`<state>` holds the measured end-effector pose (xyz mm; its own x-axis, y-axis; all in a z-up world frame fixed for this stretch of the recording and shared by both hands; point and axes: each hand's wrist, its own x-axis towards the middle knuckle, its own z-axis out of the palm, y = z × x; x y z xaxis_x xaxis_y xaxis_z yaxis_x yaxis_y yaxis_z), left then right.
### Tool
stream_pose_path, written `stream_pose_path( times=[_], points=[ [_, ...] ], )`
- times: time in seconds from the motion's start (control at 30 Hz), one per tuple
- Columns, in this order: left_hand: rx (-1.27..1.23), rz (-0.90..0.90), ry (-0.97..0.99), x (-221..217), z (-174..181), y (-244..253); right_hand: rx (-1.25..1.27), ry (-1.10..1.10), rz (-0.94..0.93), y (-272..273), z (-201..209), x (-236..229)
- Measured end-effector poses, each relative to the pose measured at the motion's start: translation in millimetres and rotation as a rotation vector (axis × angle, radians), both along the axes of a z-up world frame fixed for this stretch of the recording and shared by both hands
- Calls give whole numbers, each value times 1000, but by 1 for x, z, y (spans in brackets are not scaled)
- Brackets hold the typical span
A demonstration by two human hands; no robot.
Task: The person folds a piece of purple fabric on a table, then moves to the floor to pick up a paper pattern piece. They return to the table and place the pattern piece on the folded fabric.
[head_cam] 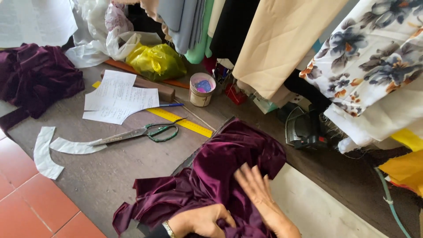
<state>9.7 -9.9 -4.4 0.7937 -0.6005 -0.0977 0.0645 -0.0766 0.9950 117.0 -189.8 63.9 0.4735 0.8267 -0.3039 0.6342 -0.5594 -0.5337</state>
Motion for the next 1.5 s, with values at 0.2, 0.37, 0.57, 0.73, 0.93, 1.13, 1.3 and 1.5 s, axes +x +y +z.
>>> stream_pose_path(
  times=[0.2,0.37,0.57,0.73,0.93,1.13,1.3,1.5],
  points=[
    [77,313,11,-8,33,12,-223,415,-1152,-38,-166,81],
    [271,860,-343,-10,6,21,-9,-50,-652,-196,-190,145],
    [693,739,-373,-19,-115,-21,111,-224,-593,-263,-203,244],
    [234,353,-259,-19,-104,40,235,-343,-435,-167,-176,214],
    [280,612,-519,-83,25,216,362,-464,-295,54,-69,84],
    [440,1004,-326,-129,17,433,317,-105,-480,270,-28,-4],
    [778,1296,9,-176,0,576,196,77,-313,393,-15,-41],
    [783,1313,521,-227,-70,641,151,135,-65,468,6,-51]
  ],
)
